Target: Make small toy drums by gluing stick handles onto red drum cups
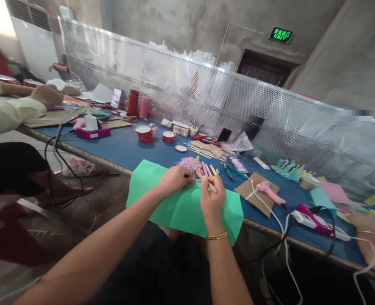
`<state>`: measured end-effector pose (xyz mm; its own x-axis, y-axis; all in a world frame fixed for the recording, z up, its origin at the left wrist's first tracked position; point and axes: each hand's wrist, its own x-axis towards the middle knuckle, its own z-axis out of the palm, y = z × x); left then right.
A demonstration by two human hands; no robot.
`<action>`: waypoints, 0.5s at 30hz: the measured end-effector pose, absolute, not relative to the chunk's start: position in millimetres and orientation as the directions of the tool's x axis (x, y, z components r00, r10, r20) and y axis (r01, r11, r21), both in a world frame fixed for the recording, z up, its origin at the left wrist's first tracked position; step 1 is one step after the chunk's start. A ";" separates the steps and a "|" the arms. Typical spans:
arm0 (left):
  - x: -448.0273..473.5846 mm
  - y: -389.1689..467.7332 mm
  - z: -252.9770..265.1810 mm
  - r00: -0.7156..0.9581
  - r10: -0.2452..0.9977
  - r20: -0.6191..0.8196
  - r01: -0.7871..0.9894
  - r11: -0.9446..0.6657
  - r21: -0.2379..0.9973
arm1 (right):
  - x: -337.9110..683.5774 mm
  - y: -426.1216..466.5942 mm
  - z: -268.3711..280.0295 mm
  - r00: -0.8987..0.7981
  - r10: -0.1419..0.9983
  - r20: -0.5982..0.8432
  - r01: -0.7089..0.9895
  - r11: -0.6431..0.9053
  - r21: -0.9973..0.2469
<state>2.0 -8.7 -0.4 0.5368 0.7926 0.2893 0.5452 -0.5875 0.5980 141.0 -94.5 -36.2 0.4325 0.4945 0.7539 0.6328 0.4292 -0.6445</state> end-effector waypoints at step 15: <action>2.5 -11.9 2.9 0.537 0.791 0.293 0.561 -0.595 0.576 | 139.2 -95.8 -35.6 0.405 0.504 0.763 0.652 0.426 -0.627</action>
